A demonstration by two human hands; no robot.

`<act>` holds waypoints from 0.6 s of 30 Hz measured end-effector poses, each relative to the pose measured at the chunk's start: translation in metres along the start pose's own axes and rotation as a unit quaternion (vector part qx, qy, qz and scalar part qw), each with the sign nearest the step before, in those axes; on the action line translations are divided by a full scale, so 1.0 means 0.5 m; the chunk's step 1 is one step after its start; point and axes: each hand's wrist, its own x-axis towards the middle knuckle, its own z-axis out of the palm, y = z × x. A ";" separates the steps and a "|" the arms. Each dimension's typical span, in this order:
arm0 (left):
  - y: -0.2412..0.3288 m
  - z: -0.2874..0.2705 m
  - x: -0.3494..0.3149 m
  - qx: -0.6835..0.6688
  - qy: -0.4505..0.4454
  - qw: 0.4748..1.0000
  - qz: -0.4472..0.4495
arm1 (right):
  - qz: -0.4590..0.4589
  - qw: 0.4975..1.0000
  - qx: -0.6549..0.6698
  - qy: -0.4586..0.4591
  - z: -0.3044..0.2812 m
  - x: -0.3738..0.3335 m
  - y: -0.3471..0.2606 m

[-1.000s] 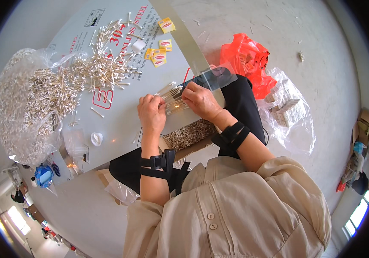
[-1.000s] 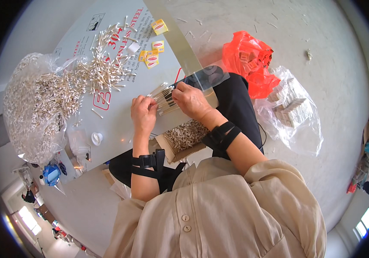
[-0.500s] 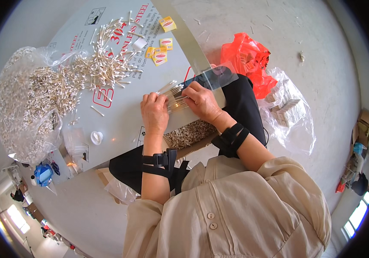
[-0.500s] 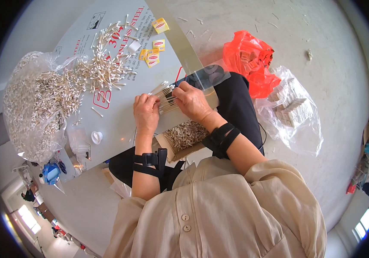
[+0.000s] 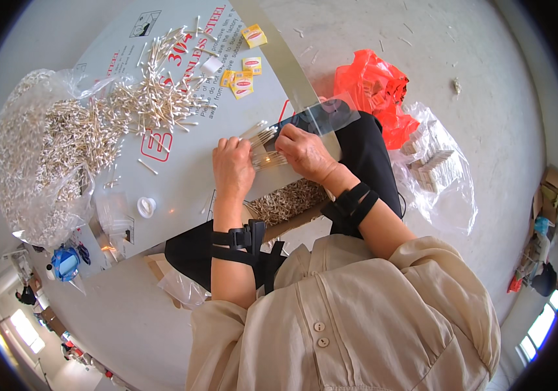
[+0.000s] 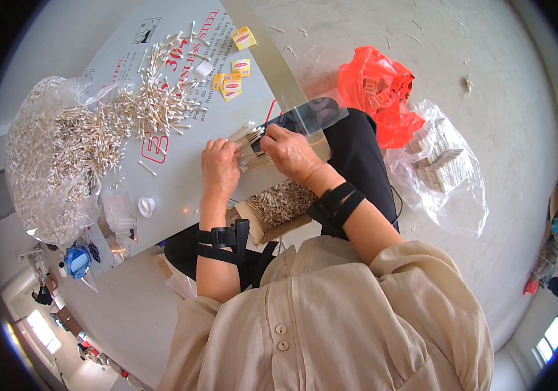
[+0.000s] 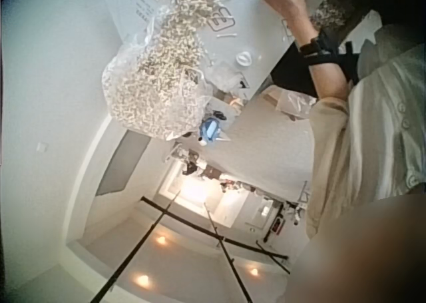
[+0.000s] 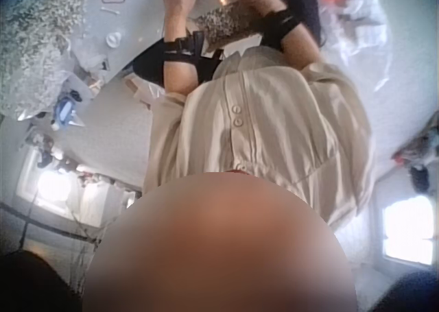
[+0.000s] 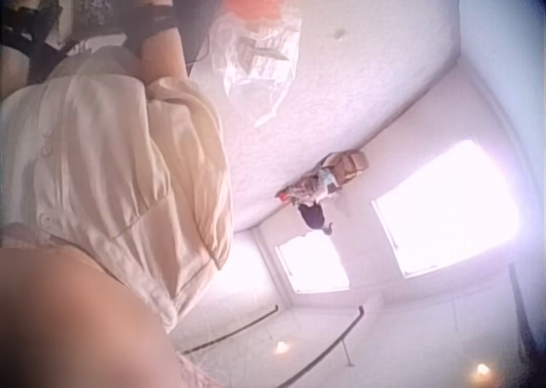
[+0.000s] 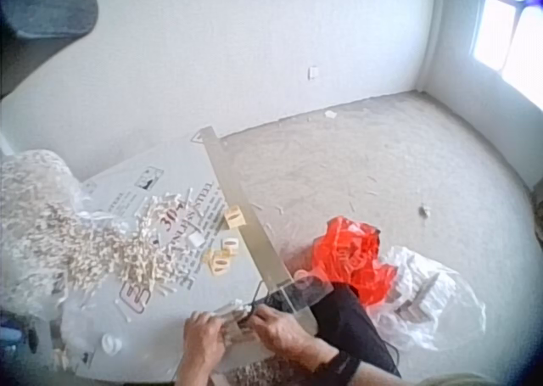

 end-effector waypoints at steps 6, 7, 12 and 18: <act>0.007 -0.007 0.013 0.031 -0.032 0.998 0.044 | 0.012 0.999 -0.034 -0.026 0.002 0.002 -0.004; 0.008 -0.006 0.012 0.011 -0.014 0.999 0.037 | 0.013 0.999 -0.042 -0.030 0.003 0.002 -0.004; 0.028 -0.008 -0.010 -0.037 0.004 0.999 0.032 | 0.011 0.998 -0.049 -0.023 0.002 -0.003 0.002; 0.026 0.017 -0.047 -0.050 0.013 0.999 0.008 | 0.036 0.999 -0.036 -0.015 -0.007 -0.003 -0.005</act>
